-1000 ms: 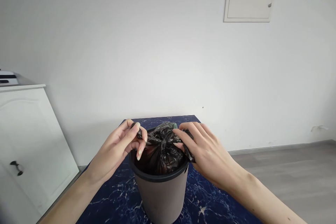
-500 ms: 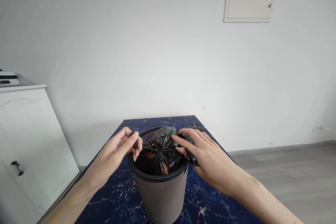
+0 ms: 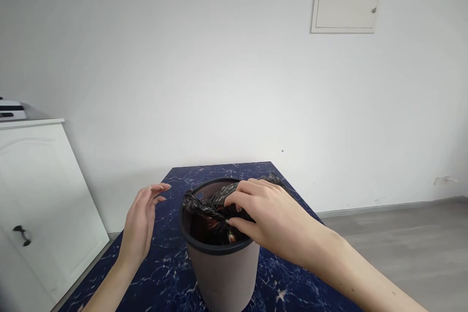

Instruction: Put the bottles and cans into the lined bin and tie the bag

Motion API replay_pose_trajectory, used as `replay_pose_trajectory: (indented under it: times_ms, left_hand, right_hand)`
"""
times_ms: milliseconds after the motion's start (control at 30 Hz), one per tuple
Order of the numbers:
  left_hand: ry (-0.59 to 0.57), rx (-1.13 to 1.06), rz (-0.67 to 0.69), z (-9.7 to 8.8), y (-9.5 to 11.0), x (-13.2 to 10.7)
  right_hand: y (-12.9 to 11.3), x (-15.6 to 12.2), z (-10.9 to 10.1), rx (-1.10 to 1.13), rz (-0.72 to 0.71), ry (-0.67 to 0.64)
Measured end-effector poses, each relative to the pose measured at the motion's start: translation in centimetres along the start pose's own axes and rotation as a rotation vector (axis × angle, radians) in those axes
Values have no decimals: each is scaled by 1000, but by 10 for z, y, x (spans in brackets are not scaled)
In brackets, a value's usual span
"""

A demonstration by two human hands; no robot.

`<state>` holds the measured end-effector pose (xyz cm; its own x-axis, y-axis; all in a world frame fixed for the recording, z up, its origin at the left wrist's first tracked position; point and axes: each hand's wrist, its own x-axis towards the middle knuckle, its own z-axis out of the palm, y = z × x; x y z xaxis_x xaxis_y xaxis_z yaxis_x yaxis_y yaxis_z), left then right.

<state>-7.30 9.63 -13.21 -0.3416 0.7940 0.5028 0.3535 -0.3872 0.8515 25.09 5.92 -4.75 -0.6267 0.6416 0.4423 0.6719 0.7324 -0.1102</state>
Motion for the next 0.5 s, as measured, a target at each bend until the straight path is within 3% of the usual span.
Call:
replay_pose_trajectory:
  times_ms: [67, 267, 367, 500]
  left_hand:
    - [62, 109, -144, -5, -36, 9]
    - [-28, 291, -309, -22, -125, 10]
    - [-64, 362, -317, -32, -149, 7]
    - [-151, 398, -259, -40, -162, 4]
  right_hand:
    - [-3, 9, -3, -24, 37, -99]
    - [-8, 29, -7, -191, -37, -251]
    - [-9, 30, -3, -257, -116, -241]
    - [-15, 27, 3, -395, -250, -147]
